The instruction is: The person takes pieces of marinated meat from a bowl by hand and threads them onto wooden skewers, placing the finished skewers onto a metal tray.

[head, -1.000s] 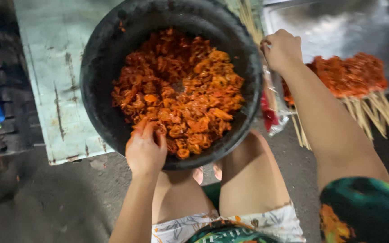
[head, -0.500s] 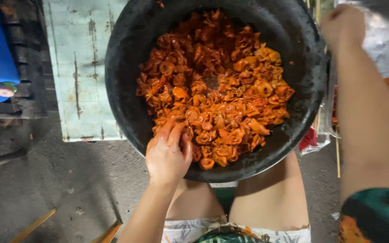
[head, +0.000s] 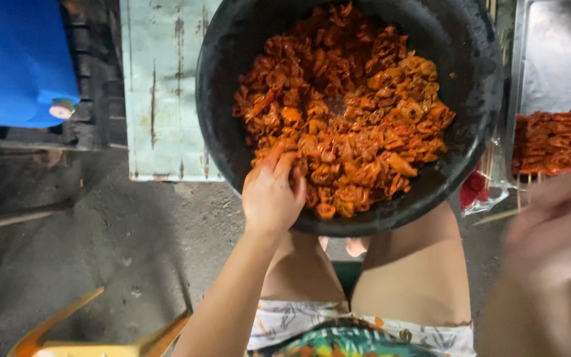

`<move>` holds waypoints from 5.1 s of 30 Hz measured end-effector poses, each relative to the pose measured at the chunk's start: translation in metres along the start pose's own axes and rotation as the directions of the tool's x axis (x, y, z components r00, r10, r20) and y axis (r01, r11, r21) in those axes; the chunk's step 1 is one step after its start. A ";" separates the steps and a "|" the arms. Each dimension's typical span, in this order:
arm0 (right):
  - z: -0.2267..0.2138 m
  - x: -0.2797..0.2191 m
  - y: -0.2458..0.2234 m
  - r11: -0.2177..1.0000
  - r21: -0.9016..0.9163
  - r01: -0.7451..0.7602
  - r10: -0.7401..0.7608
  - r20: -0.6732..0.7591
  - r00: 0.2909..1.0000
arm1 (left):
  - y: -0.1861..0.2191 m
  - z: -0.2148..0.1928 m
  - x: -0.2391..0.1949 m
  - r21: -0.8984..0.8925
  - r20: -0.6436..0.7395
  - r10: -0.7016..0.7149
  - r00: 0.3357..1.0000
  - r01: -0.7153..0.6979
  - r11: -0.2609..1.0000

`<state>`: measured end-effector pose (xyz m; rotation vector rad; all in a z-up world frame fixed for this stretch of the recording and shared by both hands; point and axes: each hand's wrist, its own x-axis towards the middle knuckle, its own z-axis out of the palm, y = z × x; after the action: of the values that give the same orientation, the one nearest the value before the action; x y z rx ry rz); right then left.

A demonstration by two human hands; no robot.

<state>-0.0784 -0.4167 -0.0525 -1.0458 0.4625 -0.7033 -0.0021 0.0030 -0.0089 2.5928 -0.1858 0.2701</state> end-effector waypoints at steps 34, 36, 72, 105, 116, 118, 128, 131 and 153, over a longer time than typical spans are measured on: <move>0.143 -0.034 -0.002 0.974 -0.064 -0.217 0.224 0.405 0.886 | -0.006 0.181 0.179 -0.040 0.606 0.332 0.723 -0.388 0.921; 0.142 -0.033 -0.007 0.950 -0.276 -0.146 0.263 0.457 0.850 | -0.003 0.151 0.171 -0.132 0.463 0.289 0.838 -0.257 0.957; 0.163 -0.034 -0.016 0.568 -0.792 0.226 0.430 0.519 0.739 | -0.006 0.050 0.117 -0.917 0.387 -0.230 0.893 0.348 -0.193; 0.178 -0.053 -0.010 0.504 -0.782 0.366 0.320 0.563 0.762 | 0.024 0.036 0.102 -0.942 0.317 -0.270 0.909 0.334 0.019; 0.180 -0.060 0.002 0.599 -0.728 0.334 0.271 0.577 0.770 | 0.029 0.064 0.088 -0.908 0.418 -0.045 0.907 0.415 -0.059; 0.180 -0.061 0.007 0.605 -0.711 0.358 0.233 0.588 0.774 | 0.038 0.073 0.081 -0.910 0.414 -0.003 0.910 0.414 -0.019; 0.171 -0.040 0.025 0.679 -0.689 0.254 0.204 0.510 0.836 | 0.017 0.084 0.120 -0.891 0.436 0.109 0.893 0.412 0.190; 0.162 -0.030 0.022 0.714 -0.668 0.208 0.205 0.484 0.851 | 0.000 0.110 0.141 -0.540 0.455 0.193 0.869 0.097 0.836; 0.158 -0.025 -0.001 0.644 -0.720 0.258 0.213 0.493 0.843 | -0.033 0.072 0.145 -0.844 0.432 0.063 0.899 0.379 0.379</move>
<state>0.0061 -0.3012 0.0184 -2.0126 0.2316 -0.1563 0.1557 -0.0170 -0.0529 1.4423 -0.1508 -0.3871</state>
